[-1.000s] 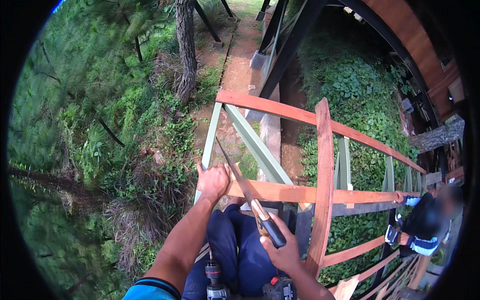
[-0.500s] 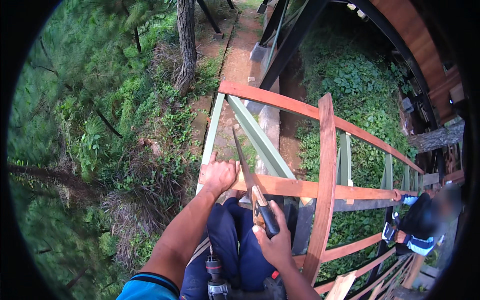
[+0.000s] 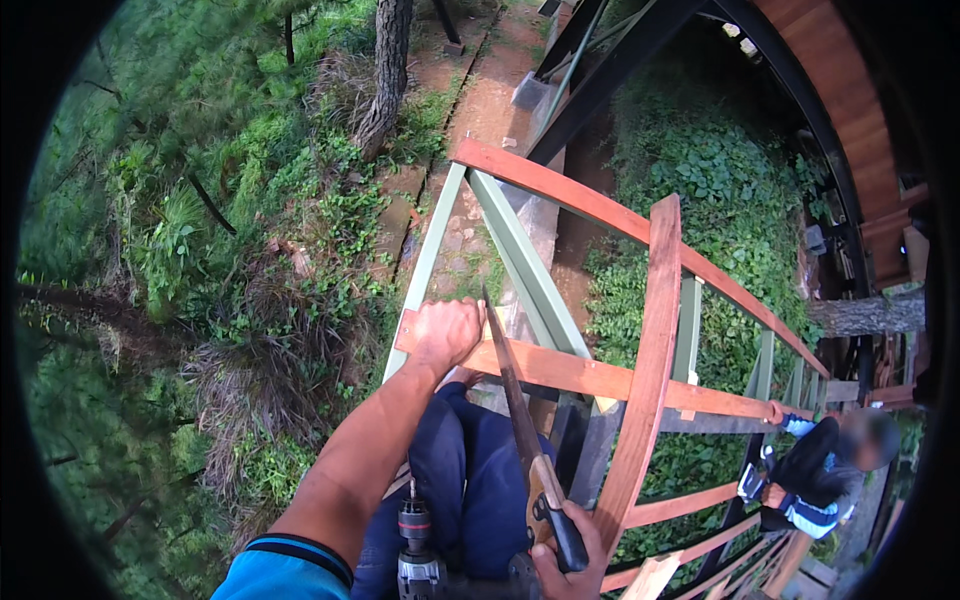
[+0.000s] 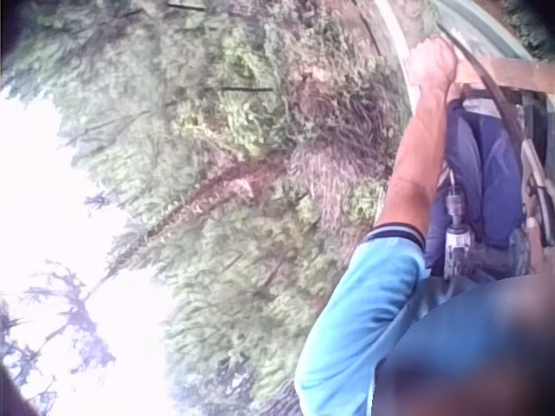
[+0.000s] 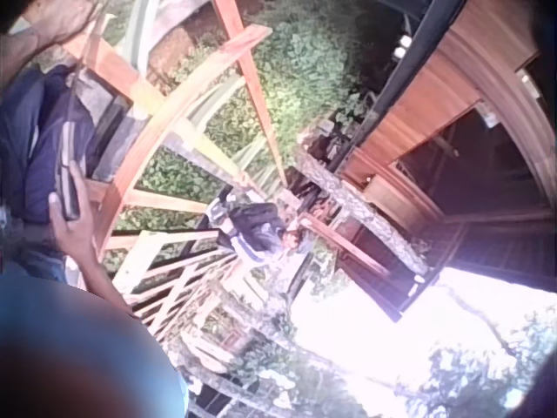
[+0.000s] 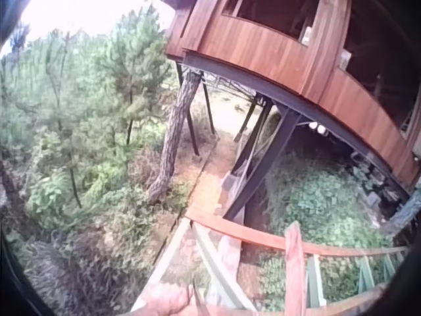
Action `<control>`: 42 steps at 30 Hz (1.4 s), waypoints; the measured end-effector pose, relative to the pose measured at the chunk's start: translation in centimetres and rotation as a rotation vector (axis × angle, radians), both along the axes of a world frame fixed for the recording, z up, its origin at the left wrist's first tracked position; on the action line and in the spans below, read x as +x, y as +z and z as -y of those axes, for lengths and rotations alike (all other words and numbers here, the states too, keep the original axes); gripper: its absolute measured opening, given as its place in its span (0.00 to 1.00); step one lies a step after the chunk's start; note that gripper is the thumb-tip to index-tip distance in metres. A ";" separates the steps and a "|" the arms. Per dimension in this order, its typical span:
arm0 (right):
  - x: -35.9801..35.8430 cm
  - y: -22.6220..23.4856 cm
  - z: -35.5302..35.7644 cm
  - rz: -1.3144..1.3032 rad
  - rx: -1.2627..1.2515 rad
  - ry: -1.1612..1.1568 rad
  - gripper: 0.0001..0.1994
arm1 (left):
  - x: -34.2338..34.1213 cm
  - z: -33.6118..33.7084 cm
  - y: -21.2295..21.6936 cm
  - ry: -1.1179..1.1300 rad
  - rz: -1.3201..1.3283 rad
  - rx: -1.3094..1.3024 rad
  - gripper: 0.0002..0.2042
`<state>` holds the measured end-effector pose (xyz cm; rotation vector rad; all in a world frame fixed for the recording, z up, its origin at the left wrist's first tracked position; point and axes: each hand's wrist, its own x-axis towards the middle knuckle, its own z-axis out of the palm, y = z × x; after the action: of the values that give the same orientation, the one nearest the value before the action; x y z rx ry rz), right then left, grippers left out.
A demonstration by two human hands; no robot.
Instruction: The person assembles a curved wooden framework on an elevated outdoor structure. They position wooden planks between metal beams, secure them with a cordless drill, and use a hand saw to trim excess length. A coworker assists by holding planks in place.
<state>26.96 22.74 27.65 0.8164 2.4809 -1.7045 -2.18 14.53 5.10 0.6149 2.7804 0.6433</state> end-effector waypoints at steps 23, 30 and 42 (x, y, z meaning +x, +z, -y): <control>-4.3 -5.7 0.5 -0.094 0.046 0.042 0.28 | 0.3 0.1 -0.2 -0.067 -0.076 -0.010 0.23; -5.3 -10.4 0.7 -0.191 0.132 0.066 0.29 | 0.2 -0.1 0.3 -0.012 -0.066 -0.013 0.23; -7.8 -8.8 -1.1 -0.205 0.175 0.094 0.30 | 0.2 0.0 0.8 -0.074 -0.021 -0.067 0.24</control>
<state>19.19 23.87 18.86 0.5489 2.7856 -1.6340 -1.93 14.53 5.88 0.7107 2.7709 0.5293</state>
